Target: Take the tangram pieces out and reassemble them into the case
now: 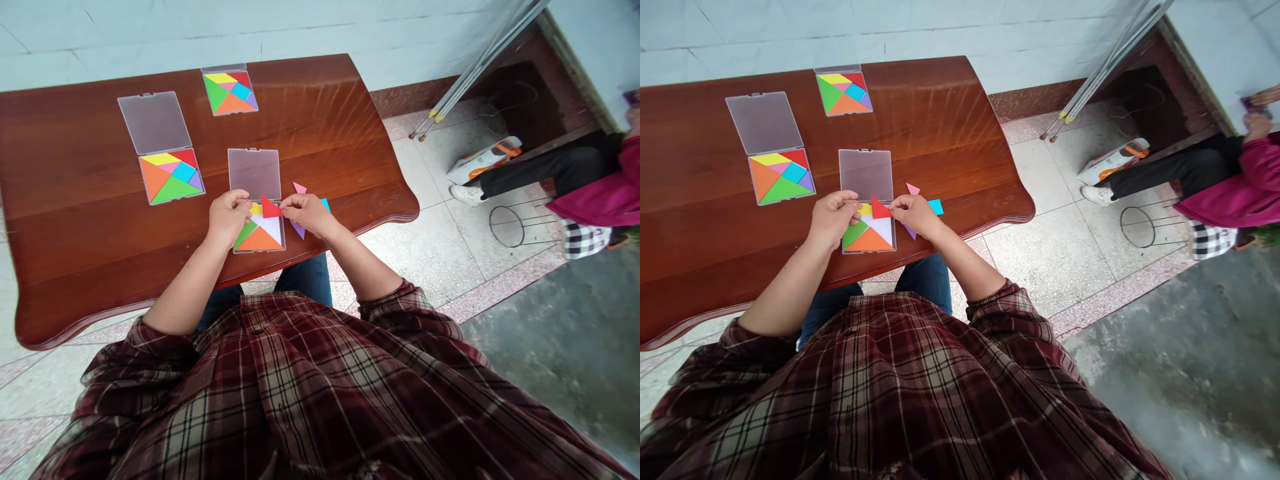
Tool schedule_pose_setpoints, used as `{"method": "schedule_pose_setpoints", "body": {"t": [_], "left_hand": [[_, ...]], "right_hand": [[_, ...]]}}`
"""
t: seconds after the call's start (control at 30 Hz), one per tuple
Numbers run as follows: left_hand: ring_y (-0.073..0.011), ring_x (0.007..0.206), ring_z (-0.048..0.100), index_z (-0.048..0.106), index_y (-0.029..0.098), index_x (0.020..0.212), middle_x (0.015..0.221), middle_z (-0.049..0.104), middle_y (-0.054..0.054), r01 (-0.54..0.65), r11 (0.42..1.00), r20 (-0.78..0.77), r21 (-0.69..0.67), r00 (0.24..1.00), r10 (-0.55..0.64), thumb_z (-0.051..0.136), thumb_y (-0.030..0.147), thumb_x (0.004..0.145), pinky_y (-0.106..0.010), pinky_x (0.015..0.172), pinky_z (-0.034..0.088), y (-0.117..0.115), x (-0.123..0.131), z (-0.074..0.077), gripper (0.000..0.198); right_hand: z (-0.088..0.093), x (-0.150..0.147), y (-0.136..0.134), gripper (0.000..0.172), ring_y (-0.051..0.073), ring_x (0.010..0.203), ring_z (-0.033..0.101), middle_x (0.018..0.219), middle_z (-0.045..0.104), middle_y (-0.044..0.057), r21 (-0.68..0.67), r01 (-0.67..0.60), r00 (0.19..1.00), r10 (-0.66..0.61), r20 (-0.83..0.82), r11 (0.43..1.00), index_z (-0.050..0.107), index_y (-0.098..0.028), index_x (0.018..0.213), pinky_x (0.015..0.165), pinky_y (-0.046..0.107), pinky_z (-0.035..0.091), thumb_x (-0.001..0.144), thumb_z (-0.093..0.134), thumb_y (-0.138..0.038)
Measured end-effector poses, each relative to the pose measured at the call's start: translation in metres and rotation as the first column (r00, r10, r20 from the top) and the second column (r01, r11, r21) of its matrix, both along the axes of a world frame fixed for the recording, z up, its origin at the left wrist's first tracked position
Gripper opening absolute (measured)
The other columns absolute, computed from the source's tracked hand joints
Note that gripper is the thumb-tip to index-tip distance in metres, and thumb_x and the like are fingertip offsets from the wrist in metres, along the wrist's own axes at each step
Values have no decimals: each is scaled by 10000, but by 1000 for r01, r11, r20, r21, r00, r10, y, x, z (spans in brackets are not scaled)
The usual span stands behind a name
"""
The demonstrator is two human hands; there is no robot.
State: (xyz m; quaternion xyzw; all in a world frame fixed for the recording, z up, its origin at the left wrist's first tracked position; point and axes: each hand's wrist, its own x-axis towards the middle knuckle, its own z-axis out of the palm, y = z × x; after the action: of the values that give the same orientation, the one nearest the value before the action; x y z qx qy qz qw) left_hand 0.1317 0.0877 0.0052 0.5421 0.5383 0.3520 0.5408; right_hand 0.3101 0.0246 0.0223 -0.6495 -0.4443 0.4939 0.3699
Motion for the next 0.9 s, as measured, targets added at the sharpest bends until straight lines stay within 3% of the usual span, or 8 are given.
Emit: {"method": "schedule_pose_setpoints", "body": {"t": [0.13, 0.23, 0.47, 0.67, 0.9], "left_hand": [[-126, 582, 588, 637, 206, 808, 669, 624, 12, 25, 987, -122, 157, 993, -6, 572, 170, 737, -264, 555, 499, 1, -10, -11, 103], [-145, 663, 604, 636, 211, 788, 693, 634, 13, 87, 967, -207, 241, 978, -37, 565, 183, 741, -293, 662, 516, -3, -11, -10, 90], [-155, 705, 598, 631, 208, 785, 752, 662, 3, 162, 940, -306, 299, 950, -66, 540, 166, 763, -306, 730, 489, -10, -10, -4, 103], [-163, 713, 580, 625, 212, 789, 755, 649, -2, 212, 908, -373, 362, 925, -68, 514, 169, 778, -310, 719, 472, -13, -12, -5, 120], [-173, 775, 581, 624, 213, 807, 819, 599, -23, 104, 844, -414, 527, 898, 147, 524, 167, 767, -338, 792, 497, -12, -21, -9, 117]], "right_hand": [[0, 10, 5, 45, 80, 600, 429, 633, 533, -35, -34, -34, 997, 36, 62, 999, 626, -163, 732, 607, 260, 364, 733, 584, -181], [-2, 15, 6, 77, 79, 562, 417, 601, 518, -39, -52, -39, 993, 45, 108, 998, 641, -167, 760, 581, 261, 357, 742, 573, -198], [3, 19, 8, 121, 86, 574, 433, 617, 540, -33, -11, -74, 961, 74, 266, 997, 654, -155, 771, 622, 284, 365, 755, 533, -153], [5, 19, 11, 126, 90, 579, 442, 612, 532, -32, -24, -105, 953, 108, 284, 994, 651, -157, 752, 642, 292, 378, 758, 527, -137], [2, 24, 16, 105, 88, 559, 455, 565, 499, -49, -24, -126, 961, 128, 244, 992, 674, -161, 739, 720, 320, 432, 759, 576, -129]]}}
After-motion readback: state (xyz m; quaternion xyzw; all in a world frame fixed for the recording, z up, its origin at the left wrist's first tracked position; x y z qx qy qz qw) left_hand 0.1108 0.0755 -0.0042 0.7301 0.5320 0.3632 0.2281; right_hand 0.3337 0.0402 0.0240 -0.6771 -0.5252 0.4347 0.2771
